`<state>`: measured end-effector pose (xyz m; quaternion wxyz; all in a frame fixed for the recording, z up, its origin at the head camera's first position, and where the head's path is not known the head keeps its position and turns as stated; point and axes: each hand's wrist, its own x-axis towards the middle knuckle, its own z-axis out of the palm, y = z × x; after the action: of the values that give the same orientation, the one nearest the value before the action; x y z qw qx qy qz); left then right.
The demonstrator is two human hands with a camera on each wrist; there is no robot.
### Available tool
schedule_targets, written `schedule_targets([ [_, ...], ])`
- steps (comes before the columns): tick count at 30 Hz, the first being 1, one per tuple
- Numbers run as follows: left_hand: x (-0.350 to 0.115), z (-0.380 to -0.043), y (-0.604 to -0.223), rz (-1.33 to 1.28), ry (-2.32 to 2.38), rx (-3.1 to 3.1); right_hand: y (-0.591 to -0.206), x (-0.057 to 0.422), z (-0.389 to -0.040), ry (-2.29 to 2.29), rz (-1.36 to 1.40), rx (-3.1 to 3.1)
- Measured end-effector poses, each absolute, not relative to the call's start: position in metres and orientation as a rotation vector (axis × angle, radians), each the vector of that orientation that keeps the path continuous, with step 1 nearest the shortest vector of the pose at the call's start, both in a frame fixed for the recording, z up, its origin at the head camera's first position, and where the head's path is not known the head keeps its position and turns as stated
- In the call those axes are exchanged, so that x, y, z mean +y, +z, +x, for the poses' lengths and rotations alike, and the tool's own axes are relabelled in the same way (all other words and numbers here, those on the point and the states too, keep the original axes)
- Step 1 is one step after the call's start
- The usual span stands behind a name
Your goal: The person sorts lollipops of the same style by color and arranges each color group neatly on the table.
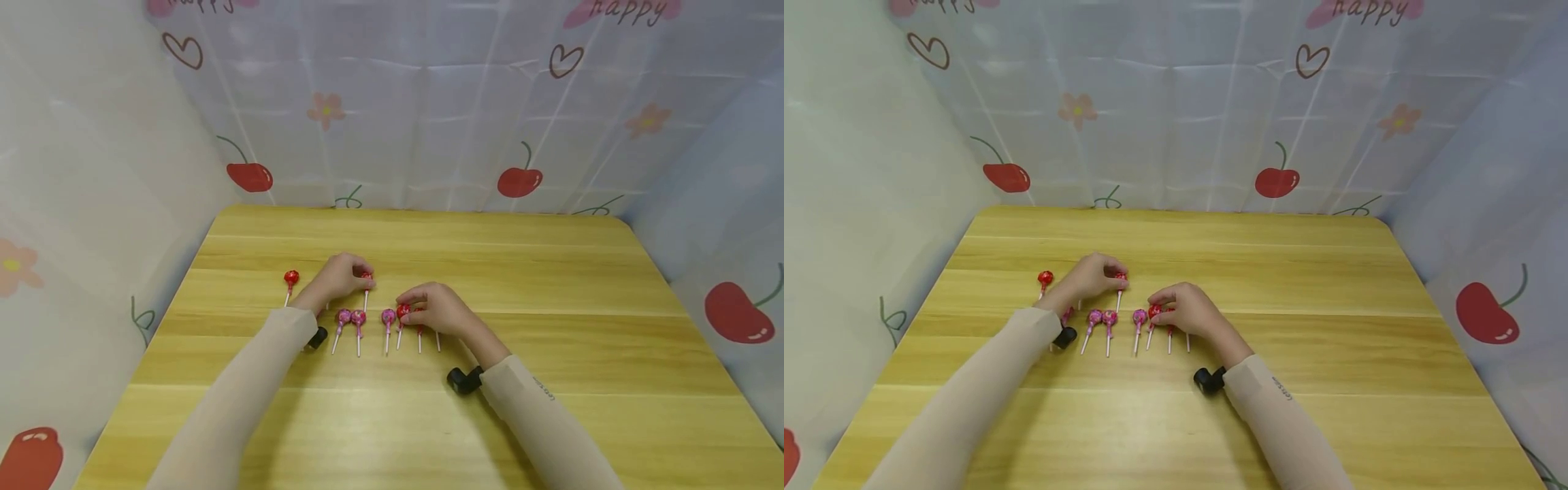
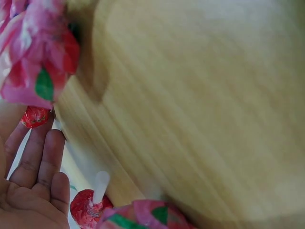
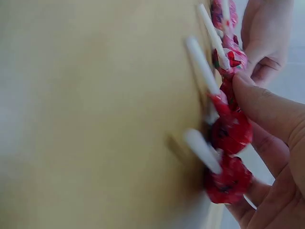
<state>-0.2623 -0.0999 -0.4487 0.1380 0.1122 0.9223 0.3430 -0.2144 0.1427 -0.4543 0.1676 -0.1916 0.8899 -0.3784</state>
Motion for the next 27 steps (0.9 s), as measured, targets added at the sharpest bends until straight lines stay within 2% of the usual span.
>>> schedule_targets([
  [15, -0.101, -0.263, -0.451, 0.344, 0.993, 2.673, -0.43, 0.138, -0.27, -1.181, -0.526, 2.507],
  [27, -0.1, -0.264, -0.45, 0.313, 1.018, 2.648, -0.444, 0.127, -0.279, -1.134, -0.508, 2.431],
])
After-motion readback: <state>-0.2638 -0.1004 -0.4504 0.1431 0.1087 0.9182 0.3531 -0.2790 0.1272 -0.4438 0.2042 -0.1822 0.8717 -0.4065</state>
